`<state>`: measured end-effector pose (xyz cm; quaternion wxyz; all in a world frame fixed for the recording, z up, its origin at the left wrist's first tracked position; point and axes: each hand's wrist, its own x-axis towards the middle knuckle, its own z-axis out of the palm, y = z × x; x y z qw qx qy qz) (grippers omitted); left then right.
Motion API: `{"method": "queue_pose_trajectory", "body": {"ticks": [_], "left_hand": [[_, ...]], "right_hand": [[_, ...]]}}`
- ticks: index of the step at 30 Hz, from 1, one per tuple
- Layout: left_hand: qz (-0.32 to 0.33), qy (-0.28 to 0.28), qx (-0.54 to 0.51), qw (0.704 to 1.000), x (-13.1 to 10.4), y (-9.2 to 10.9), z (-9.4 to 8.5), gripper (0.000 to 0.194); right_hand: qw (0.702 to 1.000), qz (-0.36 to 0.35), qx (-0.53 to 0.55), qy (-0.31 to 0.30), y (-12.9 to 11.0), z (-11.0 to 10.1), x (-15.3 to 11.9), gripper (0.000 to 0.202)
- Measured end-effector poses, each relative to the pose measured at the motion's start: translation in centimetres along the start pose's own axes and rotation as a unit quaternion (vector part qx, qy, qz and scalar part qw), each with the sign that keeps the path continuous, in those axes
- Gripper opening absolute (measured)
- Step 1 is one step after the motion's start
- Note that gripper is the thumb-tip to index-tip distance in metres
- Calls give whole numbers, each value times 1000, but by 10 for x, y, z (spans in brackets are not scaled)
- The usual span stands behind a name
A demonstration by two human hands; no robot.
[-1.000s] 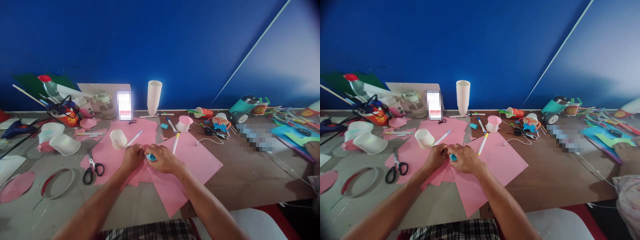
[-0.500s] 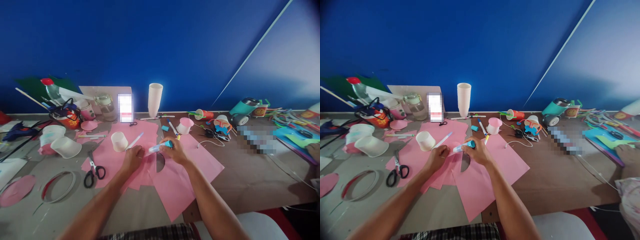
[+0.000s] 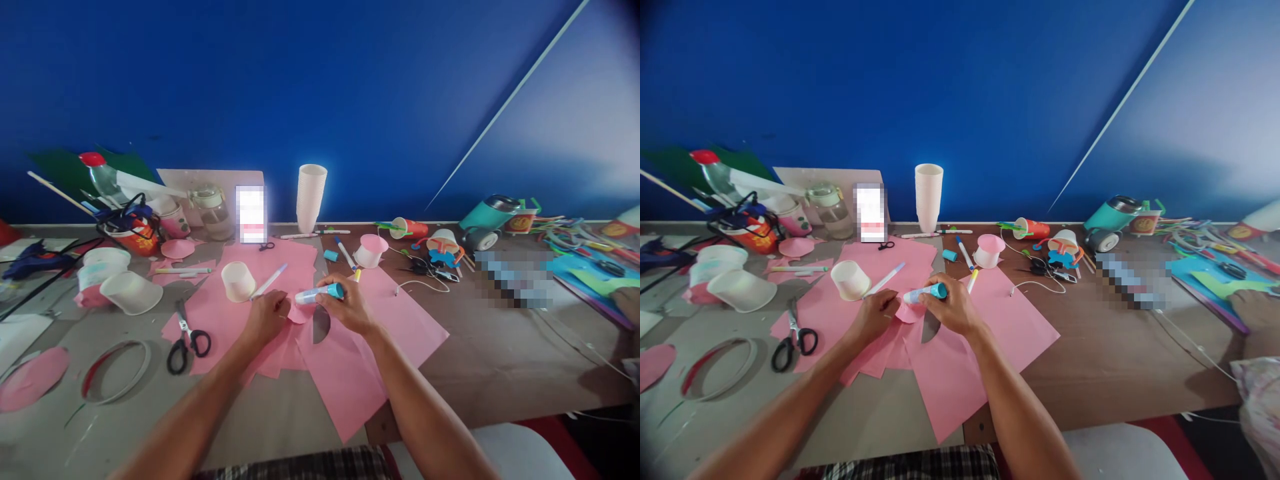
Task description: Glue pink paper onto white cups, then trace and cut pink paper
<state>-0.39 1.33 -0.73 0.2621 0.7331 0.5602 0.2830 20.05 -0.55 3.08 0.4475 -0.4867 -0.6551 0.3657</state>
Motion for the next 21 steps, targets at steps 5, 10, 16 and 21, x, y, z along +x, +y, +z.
{"method": "queue_pose_trajectory", "body": {"ticks": [5, 10, 16, 21], "left_hand": [[6, -10, 9, 1000, 0, 3, -1, 27], [11, -30, 12, 999, 0, 5, -3, 21], [25, -35, 21, 999, -1, 3, -5, 18], [27, -20, 19, 999, 1, 3, -4, 17]], "right_hand": [[998, -28, -63, 8, 0, 9, -1, 13], [995, -46, -89, 14, 4, 18, -2, 13], [993, -64, -96, 29, 8, 20, -1, 13], [992, -80, -89, 45, 9, 22, -1, 14]]}}
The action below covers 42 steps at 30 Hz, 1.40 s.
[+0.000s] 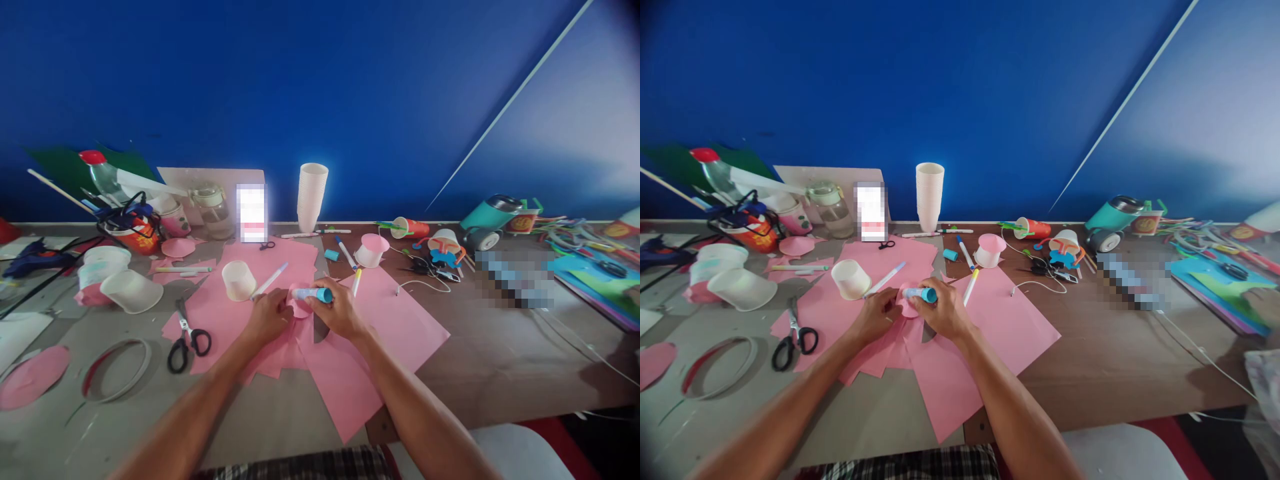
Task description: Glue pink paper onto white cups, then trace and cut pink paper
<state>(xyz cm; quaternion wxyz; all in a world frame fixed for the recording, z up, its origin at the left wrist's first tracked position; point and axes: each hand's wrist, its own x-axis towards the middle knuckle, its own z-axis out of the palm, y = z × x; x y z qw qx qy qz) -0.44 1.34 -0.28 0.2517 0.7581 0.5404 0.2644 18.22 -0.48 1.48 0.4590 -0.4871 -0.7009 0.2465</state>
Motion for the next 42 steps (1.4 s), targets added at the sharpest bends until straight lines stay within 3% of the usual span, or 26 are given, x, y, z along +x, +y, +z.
{"method": "queue_pose_trajectory", "body": {"ticks": [3, 7, 14, 18, 23, 34, 42], "left_hand": [[-5, 11, -59, 998, -2, 3, 0, 4], [-23, 23, -253, 967, -9, 12, -2, 31], [-45, -20, -587, 808, -16, 20, 2, 36], [-95, -33, -640, 762, -16, 21, 4, 48], [-130, -59, -651, 746, -16, 27, 5, 46], [-122, -71, -661, 737, -13, 27, 5, 27], [-119, -84, -650, 746, -11, 24, 7, 24]], "right_hand": [[1000, 12, 12, 15, -1, 0, 0, 15], [996, 43, 62, 41, -4, -4, 1, 18], [988, 80, 124, 54, -9, -2, 0, 20], [990, 66, 113, 49, -13, 5, -3, 18], [992, 64, 94, 55, -16, 11, -5, 15], [998, -8, 3, 59, -20, 14, -11, 13], [993, -59, -48, 87, -18, 17, -12, 13]]}}
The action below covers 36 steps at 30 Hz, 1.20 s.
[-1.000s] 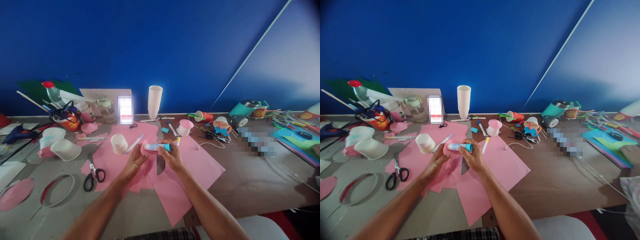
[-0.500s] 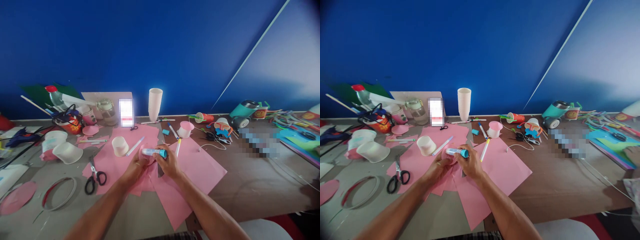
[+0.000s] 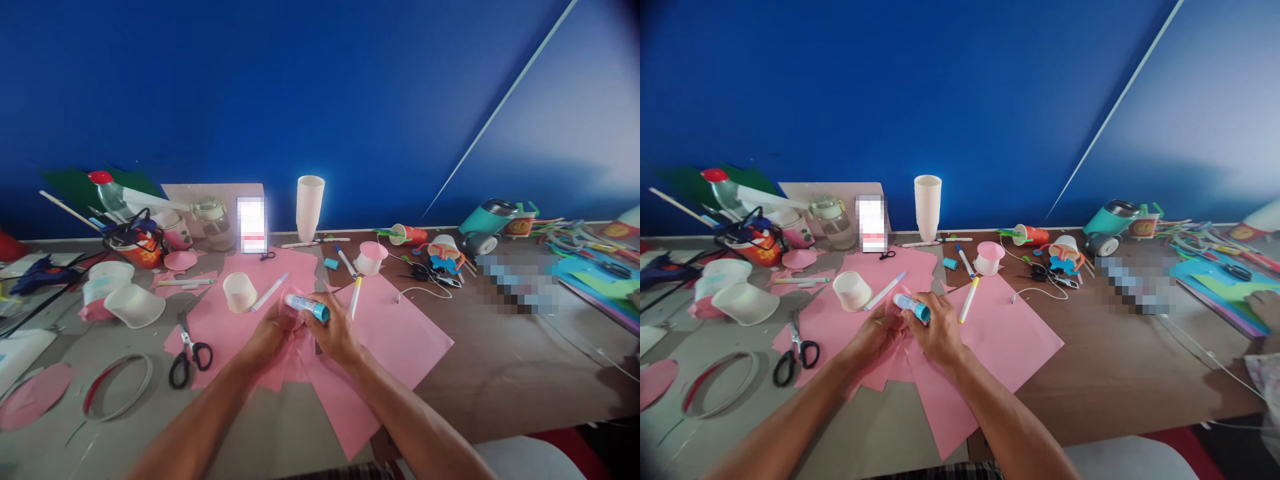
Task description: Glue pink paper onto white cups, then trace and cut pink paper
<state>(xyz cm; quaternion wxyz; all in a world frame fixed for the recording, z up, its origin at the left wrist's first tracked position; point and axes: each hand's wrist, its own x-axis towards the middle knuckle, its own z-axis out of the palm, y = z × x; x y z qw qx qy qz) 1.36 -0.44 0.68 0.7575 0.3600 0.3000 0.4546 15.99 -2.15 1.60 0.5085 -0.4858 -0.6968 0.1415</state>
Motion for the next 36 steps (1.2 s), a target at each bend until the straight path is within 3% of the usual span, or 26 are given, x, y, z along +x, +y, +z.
{"method": "queue_pose_trajectory", "body": {"ticks": [7, 15, 28, 31, 36], "left_hand": [[21, 44, -48, 998, -2, 3, 2, 41], [7, 40, -63, 997, 1, 3, 0, 22], [-5, 83, -88, 993, 4, 1, -2, 21], [-8, 97, -94, 991, 5, 1, -4, 26], [-6, 72, -77, 994, 4, 3, 0, 28]], "right_hand": [[999, 25, 24, -25, 0, -1, 0, 12], [998, 53, 36, -22, -2, -2, 0, 15], [993, 88, 63, 41, 2, -7, 4, 14], [996, 70, 51, 26, 2, -6, 3, 13], [1000, -21, -8, -9, 5, 0, 0, 13]]}}
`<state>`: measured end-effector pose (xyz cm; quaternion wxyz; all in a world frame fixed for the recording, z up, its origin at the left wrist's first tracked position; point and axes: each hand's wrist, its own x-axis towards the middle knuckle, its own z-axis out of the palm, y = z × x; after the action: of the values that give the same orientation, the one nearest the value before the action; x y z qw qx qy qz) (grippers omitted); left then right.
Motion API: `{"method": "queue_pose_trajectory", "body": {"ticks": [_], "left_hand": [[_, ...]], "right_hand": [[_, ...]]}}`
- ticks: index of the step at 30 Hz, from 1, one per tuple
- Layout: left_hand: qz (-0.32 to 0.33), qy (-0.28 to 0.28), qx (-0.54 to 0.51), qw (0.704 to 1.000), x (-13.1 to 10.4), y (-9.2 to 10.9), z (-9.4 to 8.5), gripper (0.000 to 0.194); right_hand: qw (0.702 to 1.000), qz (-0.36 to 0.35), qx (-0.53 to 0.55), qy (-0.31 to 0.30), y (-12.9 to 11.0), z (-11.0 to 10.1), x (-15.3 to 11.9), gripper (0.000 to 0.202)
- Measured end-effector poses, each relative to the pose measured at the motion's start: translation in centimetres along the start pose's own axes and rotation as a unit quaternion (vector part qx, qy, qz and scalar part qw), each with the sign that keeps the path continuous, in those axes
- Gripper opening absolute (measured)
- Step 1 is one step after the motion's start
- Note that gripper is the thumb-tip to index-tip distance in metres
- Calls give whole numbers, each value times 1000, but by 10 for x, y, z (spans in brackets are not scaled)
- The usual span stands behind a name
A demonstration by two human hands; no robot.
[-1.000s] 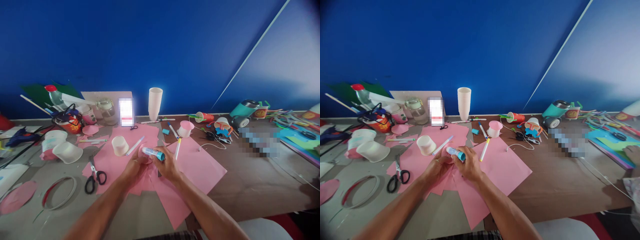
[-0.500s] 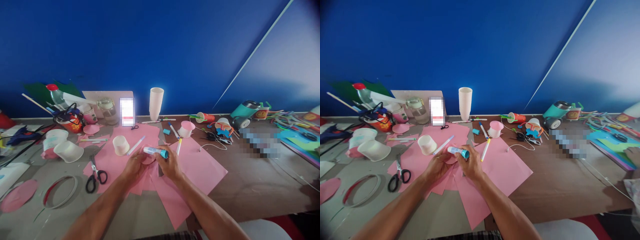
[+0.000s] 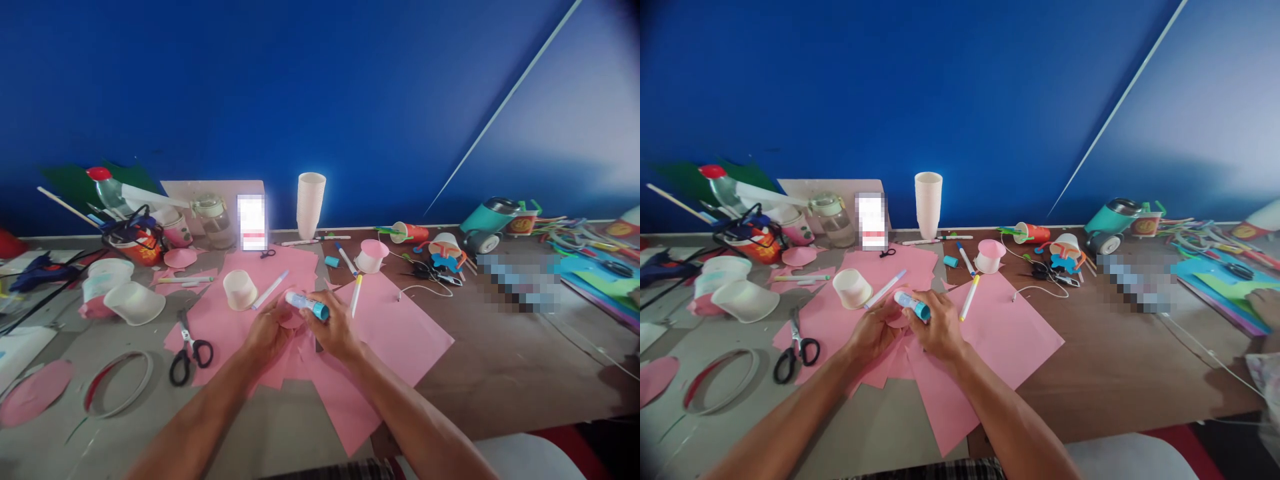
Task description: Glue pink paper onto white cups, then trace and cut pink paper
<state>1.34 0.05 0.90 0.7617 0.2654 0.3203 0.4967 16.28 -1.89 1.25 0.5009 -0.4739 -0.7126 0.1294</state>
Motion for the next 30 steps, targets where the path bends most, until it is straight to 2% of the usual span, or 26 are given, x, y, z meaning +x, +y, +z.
{"method": "queue_pose_trajectory", "body": {"ticks": [3, 5, 14, 19, 22, 26, 30], "left_hand": [[2, -10, 3, 1000, -2, 1, 3, 24], [1, -13, -4, 1000, -2, 0, 3, 22], [-22, -9, 4, 1000, 0, -6, -4, 27], [-18, 16, -10, 1000, 0, -4, -2, 43], [-13, 28, -14, 999, 1, -4, -5, 47], [-14, 28, -16, 999, 2, -5, -9, 54], [-17, 6, 1, 1000, -2, -5, -5, 49]], "right_hand": [[999, -37, -33, 16, 4, 2, 0, 13], [998, -39, -40, 35, 6, 2, 0, 12], [996, 30, -34, 74, 6, 2, 2, 11], [991, 61, -18, 120, 11, -3, 3, 14], [994, 46, 3, 95, 8, -5, 2, 12], [999, -35, -13, 36, 2, -2, 1, 11], [996, -71, -47, 35, 2, 3, 1, 10]]}}
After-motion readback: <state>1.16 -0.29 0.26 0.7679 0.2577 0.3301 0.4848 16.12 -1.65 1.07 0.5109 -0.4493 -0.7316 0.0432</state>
